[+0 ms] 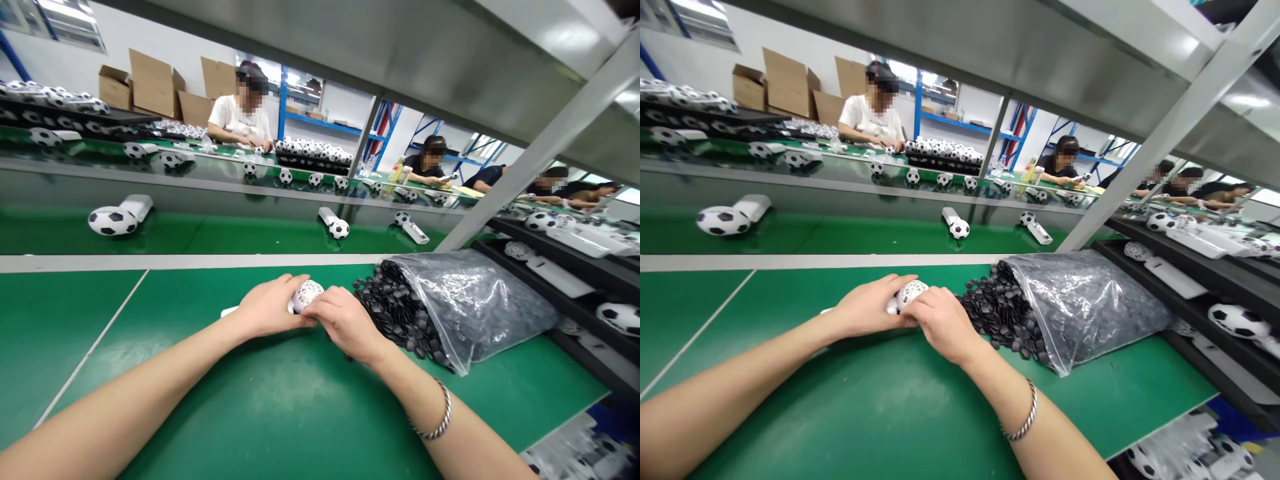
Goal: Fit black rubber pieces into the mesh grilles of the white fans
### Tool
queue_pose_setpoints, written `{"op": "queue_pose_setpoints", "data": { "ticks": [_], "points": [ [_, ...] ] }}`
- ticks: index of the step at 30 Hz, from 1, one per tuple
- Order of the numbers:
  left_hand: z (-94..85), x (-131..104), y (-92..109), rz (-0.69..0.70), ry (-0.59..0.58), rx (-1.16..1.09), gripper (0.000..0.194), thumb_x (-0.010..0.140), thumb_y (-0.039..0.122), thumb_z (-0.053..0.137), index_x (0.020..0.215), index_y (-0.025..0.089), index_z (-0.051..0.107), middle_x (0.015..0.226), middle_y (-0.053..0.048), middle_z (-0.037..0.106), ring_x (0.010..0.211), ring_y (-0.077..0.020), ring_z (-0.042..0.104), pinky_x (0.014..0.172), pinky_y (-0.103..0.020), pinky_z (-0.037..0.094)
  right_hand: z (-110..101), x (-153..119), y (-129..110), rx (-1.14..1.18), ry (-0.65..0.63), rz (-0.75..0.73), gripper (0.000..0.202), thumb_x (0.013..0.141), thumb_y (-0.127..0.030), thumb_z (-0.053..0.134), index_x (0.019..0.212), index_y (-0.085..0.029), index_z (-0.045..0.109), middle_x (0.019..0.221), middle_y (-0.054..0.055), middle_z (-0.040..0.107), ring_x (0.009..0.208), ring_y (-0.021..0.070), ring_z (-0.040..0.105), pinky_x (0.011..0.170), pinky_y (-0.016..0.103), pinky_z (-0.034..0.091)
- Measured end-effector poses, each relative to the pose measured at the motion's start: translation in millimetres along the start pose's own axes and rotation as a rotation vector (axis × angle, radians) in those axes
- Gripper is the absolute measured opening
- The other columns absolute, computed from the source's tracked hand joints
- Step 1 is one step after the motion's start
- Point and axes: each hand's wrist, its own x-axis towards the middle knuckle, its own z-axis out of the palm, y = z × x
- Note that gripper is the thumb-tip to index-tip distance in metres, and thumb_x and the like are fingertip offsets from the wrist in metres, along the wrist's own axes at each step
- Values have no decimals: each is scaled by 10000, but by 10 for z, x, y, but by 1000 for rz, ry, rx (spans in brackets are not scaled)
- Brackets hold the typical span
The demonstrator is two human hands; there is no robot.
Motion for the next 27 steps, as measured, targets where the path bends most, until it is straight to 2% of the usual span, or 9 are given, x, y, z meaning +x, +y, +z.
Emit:
{"op": "queue_pose_setpoints", "data": {
  "ticks": [3,5,9,11,13,16,19,24,27],
  "points": [
    [-2,-5,2,2,9,-11,739,666,678,503,1284,299,357,1153,-26,528,970,-250,560,756,-324,461,36,7,1,15,20,47,173,867,-133,483,957,-230,595,906,25,627,813,176,511,719,315,383],
    [-7,-8,2,3,10,-11,679,699,644,494,1272,300,374,1165,-21,529,991,-246,552,772,-324,458,44,11,6,85,83,104,186,851,-138,510,996,-234,574,942,33,607,868,180,518,775,323,404],
    [-9,-2,-3,3,2,-20,640,714,580,521,1272,303,374,1197,-17,522,1024,-242,535,812,-323,445,55,18,56,202,206,244,396,759,-176,607,1134,-224,490,1129,72,513,1066,214,470,918,372,396],
    [-12,2,-3,-8,3,-21,650,706,565,537,1273,292,375,1206,-29,518,1035,-251,529,824,-329,441,68,17,96,254,159,326,478,741,-210,618,1187,-211,447,1192,88,490,1108,231,458,935,397,396],
    [-21,-4,10,-17,13,-23,643,695,563,549,1253,282,397,1187,-41,530,1022,-261,535,817,-340,445,79,13,131,352,73,391,477,761,-233,591,1208,-199,426,1195,90,507,1089,228,489,917,394,424],
    [-37,-21,49,-4,26,-41,608,675,561,571,1199,282,440,1122,-41,564,974,-265,557,791,-354,459,94,1,170,505,-3,414,442,787,-245,563,1201,-193,420,1170,77,537,1037,206,539,907,370,450],
    [-34,-15,76,0,21,-62,595,656,559,591,1162,275,462,1061,-37,593,937,-262,572,771,-362,471,127,-5,210,571,-13,430,431,793,-284,564,1187,-198,412,1182,84,532,1058,217,535,923,384,449],
    [-14,2,74,-28,19,-64,647,641,594,589,1186,279,439,1079,-46,585,960,-269,562,787,-384,466,156,-17,274,608,-33,483,457,809,-382,534,1195,-195,374,1240,125,486,1094,233,515,932,383,448],
    [-10,1,70,-31,-12,-71,722,624,627,585,1223,275,389,1123,-53,562,1003,-270,542,823,-386,451,81,-79,423,461,-82,529,464,807,-463,495,1184,-202,423,1228,114,498,1082,240,518,908,376,459]
  ]
}}
